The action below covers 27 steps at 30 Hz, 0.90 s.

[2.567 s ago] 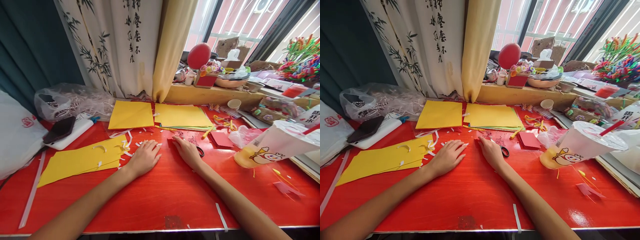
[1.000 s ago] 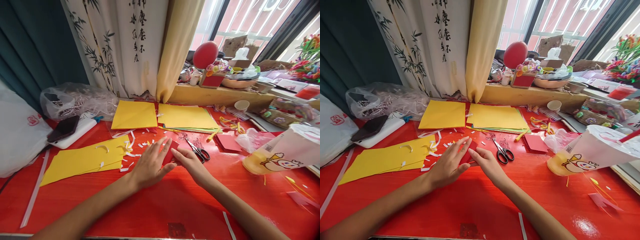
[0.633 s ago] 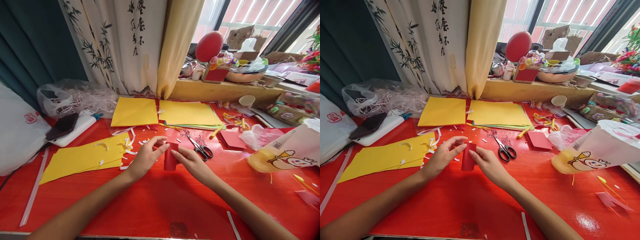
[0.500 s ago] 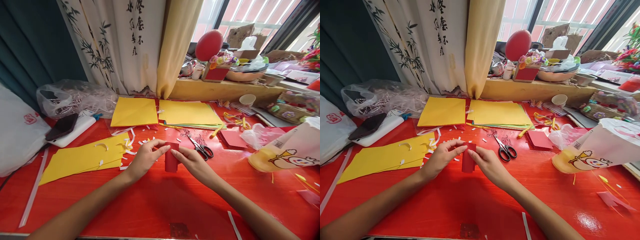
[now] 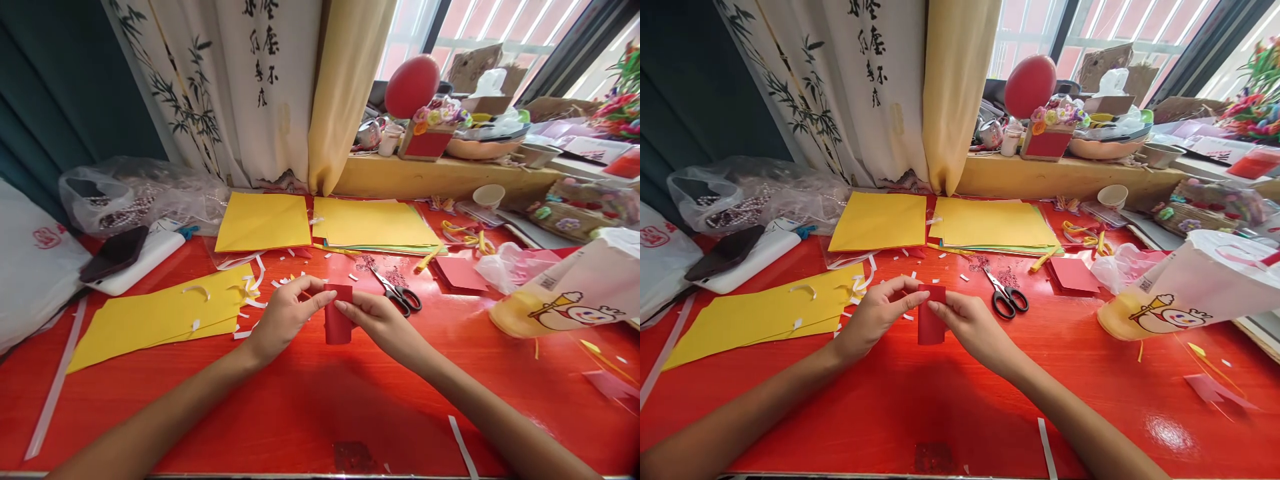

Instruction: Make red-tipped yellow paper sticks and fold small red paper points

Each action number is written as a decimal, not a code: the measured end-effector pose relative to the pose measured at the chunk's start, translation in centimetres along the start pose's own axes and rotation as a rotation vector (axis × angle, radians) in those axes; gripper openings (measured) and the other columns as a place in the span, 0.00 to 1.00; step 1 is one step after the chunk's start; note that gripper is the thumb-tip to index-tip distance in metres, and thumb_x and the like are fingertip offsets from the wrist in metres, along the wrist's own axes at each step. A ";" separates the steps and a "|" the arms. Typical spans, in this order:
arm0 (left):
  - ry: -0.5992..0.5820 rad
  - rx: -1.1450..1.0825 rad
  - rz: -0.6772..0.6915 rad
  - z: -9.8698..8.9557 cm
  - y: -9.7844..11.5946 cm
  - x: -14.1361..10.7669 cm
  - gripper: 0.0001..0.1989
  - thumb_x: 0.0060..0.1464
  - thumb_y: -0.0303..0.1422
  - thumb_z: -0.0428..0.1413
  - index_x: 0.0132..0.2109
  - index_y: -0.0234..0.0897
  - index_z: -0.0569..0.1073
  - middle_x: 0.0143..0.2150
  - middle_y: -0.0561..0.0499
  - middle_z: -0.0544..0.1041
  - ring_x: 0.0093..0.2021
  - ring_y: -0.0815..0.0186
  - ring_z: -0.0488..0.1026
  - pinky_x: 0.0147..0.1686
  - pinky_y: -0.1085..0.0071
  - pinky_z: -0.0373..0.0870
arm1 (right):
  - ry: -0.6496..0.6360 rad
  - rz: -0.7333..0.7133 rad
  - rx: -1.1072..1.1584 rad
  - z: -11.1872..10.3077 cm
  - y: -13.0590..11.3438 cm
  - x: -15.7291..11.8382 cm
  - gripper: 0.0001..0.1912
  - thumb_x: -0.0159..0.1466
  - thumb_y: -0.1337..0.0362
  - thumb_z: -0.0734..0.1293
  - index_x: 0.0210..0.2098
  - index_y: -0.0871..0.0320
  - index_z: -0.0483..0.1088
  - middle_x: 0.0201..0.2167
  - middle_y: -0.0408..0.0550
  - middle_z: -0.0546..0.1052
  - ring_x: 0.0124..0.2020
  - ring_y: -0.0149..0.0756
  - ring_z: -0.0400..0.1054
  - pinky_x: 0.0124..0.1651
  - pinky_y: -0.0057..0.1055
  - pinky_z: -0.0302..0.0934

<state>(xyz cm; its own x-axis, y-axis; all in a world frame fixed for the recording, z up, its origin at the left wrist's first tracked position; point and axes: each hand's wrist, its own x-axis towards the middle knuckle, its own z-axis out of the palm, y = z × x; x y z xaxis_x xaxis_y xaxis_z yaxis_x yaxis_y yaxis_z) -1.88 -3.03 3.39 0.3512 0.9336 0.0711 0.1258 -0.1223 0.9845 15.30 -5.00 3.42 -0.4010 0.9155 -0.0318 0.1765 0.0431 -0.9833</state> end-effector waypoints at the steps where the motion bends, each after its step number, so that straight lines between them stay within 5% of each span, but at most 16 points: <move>1: 0.002 -0.004 0.004 0.0 0.0 0.0 0.11 0.53 0.41 0.55 0.34 0.37 0.71 0.32 0.56 0.71 0.33 0.74 0.64 0.35 0.77 0.60 | -0.001 0.007 0.003 0.0 0.0 0.0 0.15 0.64 0.54 0.60 0.35 0.60 0.67 0.28 0.44 0.66 0.30 0.29 0.59 0.35 0.26 0.58; 27: -0.014 0.145 0.007 0.0 0.3 -0.2 0.13 0.54 0.42 0.53 0.33 0.36 0.70 0.31 0.55 0.69 0.33 0.72 0.64 0.35 0.74 0.59 | 0.008 -0.012 -0.073 0.1 -0.2 -0.2 0.16 0.63 0.54 0.59 0.33 0.60 0.68 0.27 0.45 0.70 0.29 0.31 0.64 0.34 0.29 0.60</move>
<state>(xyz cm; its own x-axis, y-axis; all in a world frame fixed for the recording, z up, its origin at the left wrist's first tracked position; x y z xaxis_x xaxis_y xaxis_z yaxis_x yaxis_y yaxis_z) -1.88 -3.26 3.66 0.3656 0.9278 0.0749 0.2554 -0.1774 0.9504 15.24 -5.25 3.57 -0.3964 0.9179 -0.0182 0.2367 0.0830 -0.9680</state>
